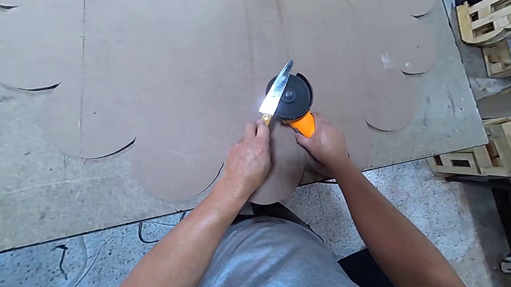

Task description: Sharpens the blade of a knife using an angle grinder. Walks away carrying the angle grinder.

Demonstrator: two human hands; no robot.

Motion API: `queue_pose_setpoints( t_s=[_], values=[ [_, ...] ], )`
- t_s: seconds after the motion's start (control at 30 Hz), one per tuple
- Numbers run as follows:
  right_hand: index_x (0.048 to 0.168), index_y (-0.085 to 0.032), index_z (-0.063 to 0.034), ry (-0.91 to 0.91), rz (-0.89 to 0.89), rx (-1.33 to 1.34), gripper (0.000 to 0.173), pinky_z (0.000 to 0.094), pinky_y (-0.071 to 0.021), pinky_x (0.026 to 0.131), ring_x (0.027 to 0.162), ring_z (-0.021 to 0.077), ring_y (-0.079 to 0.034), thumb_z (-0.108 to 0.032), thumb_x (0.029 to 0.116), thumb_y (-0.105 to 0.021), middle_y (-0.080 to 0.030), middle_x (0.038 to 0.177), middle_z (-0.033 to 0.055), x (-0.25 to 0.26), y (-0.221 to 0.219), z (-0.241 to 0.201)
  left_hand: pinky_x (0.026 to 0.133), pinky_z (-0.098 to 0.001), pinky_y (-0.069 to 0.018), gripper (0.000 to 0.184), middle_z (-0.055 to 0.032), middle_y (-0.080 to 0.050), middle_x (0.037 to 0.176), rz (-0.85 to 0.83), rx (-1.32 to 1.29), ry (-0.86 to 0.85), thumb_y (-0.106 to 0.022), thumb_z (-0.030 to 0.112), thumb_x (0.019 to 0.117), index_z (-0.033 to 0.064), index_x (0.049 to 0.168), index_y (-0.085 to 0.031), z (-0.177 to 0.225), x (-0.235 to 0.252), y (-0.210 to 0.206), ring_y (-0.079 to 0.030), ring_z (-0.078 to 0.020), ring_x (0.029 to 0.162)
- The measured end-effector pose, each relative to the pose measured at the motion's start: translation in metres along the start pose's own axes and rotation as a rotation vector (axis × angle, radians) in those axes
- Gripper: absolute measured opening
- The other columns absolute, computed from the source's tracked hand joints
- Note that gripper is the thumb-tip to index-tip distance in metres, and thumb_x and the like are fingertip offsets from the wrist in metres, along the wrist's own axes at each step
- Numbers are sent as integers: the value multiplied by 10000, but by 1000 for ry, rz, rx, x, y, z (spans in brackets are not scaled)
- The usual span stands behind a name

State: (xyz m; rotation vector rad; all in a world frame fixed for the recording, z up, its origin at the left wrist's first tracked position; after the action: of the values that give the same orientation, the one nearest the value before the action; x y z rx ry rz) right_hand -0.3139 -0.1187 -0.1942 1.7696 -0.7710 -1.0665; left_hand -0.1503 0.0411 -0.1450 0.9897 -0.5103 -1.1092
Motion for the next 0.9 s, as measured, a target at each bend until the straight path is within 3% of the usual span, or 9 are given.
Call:
queue_pose_setpoints(
  t_s=[0.2, 0.9],
  values=[
    [1377, -575, -111, 9, 7, 5, 685, 598, -573, 850, 1061, 352, -697, -497, 849, -777, -699, 1201, 140, 0, 1, -1, 608, -444, -603, 352, -184, -602, 1167, -18, 6, -31, -476, 148, 1052, 16, 1370, -551, -3, 5, -3, -701, -297, 744],
    [1368, -576, -113, 18, 1, -16, 667, 580, -577, 860, 1077, 338, -696, -493, 856, -773, -691, 1234, 129, 2, 0, 0, 568, -417, -598, 372, -184, -638, 1098, 97, 34, -103, -534, 144, 1015, -25, 1338, -602, -34, -60, -5, -696, -279, 711]
  ],
)
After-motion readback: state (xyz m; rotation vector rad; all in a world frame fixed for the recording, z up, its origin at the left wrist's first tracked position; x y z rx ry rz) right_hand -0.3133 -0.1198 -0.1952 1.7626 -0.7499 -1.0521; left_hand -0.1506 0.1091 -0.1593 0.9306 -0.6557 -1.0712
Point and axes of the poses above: each hand's wrist, its own x-axis towards the middle knuckle, its own y-axis out of the back of the hand, z = x × y, the point moved 1 cm from there along x, towards the middle knuckle
